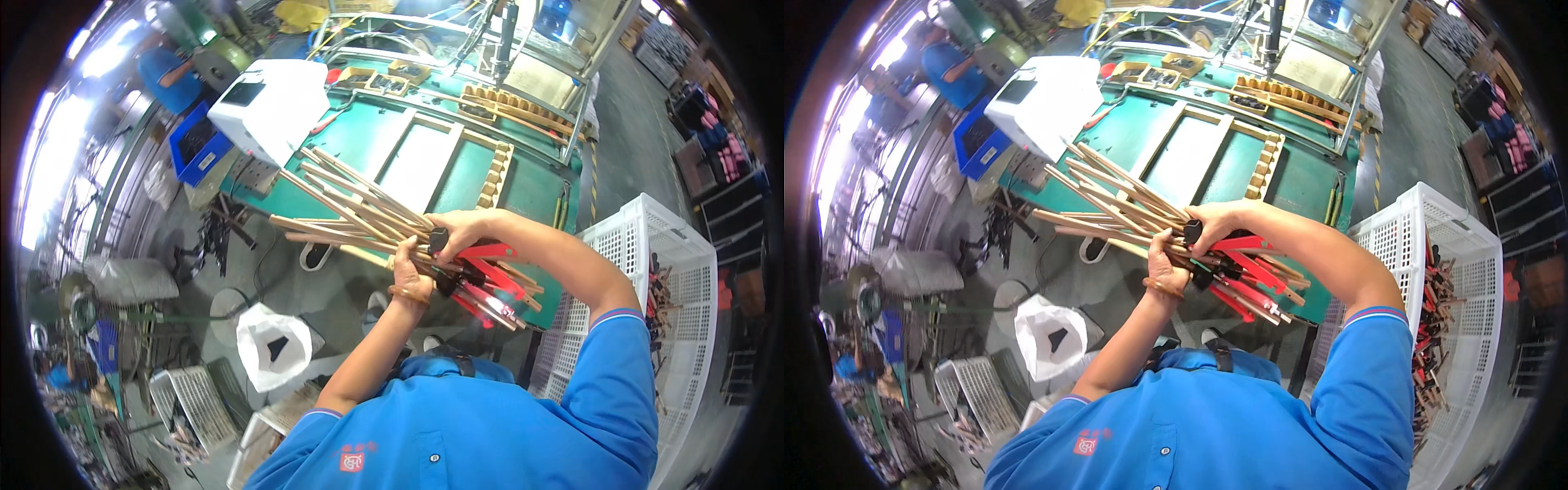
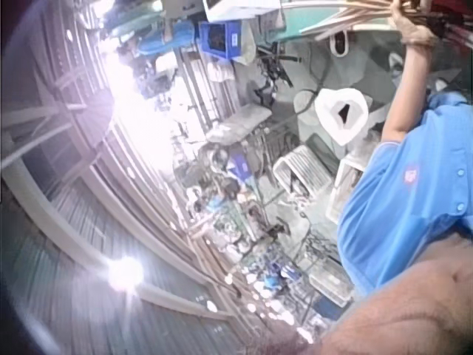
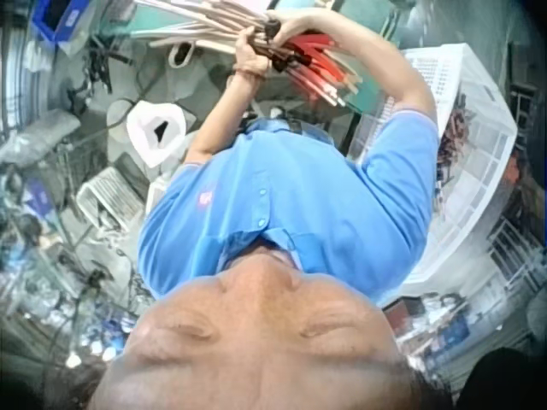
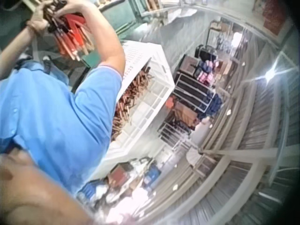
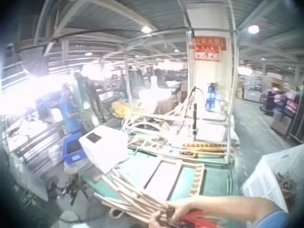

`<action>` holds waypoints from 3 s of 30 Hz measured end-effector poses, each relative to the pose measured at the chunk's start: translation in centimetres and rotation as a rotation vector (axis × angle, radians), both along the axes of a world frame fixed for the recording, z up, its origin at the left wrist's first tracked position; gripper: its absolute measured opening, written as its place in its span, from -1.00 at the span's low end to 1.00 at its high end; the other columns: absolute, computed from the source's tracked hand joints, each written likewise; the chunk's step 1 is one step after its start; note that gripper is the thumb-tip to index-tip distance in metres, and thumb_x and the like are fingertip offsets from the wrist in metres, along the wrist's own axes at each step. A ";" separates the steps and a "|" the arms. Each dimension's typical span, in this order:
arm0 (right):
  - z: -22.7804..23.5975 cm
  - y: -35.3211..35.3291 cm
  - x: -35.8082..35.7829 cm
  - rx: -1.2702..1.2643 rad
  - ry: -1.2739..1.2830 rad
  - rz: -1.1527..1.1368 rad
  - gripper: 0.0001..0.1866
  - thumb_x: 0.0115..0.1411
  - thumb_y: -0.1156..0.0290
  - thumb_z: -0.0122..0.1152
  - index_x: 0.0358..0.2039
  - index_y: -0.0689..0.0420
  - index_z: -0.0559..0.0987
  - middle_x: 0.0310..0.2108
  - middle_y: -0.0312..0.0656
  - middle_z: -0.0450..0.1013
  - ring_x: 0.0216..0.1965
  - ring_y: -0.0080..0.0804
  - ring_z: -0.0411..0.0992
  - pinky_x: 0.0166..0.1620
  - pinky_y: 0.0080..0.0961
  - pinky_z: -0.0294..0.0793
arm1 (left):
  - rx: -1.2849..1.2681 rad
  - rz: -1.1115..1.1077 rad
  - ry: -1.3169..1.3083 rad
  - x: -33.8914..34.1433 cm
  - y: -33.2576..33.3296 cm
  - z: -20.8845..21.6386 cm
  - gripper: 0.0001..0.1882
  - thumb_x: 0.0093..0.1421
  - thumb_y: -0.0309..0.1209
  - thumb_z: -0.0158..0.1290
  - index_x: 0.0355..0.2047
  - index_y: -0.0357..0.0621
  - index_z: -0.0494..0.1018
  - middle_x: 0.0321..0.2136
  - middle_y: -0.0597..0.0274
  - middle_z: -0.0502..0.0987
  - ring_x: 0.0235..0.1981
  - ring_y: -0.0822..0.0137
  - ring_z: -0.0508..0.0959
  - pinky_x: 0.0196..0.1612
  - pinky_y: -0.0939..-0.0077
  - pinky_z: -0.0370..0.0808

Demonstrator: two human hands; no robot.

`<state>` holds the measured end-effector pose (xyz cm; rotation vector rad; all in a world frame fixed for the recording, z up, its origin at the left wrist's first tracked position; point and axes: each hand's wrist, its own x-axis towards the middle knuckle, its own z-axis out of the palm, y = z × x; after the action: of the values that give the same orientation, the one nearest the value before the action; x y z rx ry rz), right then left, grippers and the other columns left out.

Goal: The person uses a handheld power tool to attach small black components to the ends of multiple wooden cue sticks arranged on a green workbench. After processing several sticks, the person gathers them and places them into a white plastic crate.

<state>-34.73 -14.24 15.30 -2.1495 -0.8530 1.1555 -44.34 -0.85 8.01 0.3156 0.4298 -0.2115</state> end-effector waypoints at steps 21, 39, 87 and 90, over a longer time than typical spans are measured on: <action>-9.7 -4.4 3.6 -0.215 -1.161 -0.387 -0.92 0.00 0.44 0.04 -0.44 0.10 0.45 -0.35 -0.27 0.39 -0.24 -0.42 0.38 -0.26 -0.52 0.38 | 0.354 -1.278 0.147 16.5 15.5 -3.2 -0.58 0.18 -0.35 0.09 -0.06 -0.43 0.33 -0.15 -0.07 0.50 -0.11 0.19 0.53 -0.01 0.41 0.49; 0.6 -13.2 12.4 -0.025 -0.176 -0.681 -0.80 -0.11 0.55 0.21 -0.40 0.22 0.47 -0.49 -0.02 0.44 -0.39 -0.04 0.43 -0.31 -0.24 0.37 | 1.975 -1.114 -1.904 35.2 -0.1 5.1 -0.37 -0.08 -0.26 0.24 0.03 -0.06 0.32 -0.18 0.16 0.50 -0.16 0.15 0.52 -0.08 0.29 0.41; -10.1 -26.7 20.2 -0.100 -0.411 -0.918 -0.78 0.11 0.35 0.17 -0.30 0.22 0.57 -0.26 -0.10 0.44 -0.14 -0.17 0.39 -0.06 -0.39 0.36 | 2.072 -0.039 -1.716 45.4 -7.3 -8.3 -0.88 -0.05 -0.51 0.11 -0.49 -0.06 0.38 -0.46 0.27 0.44 -0.41 0.19 0.45 -0.35 0.35 0.34; -9.1 -25.8 19.8 0.011 -0.539 -0.991 -0.83 0.08 0.39 0.18 -0.35 0.21 0.52 -0.29 -0.11 0.39 -0.13 -0.16 0.35 -0.05 -0.35 0.34 | 2.101 0.017 -1.664 45.7 -7.4 -9.1 -0.86 -0.08 -0.47 0.13 -0.53 -0.07 0.36 -0.49 0.25 0.42 -0.43 0.18 0.43 -0.37 0.33 0.32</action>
<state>-14.90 -40.02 6.24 -2.4087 0.0908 0.0731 1.35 -8.29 -1.09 2.2828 -1.2406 0.6547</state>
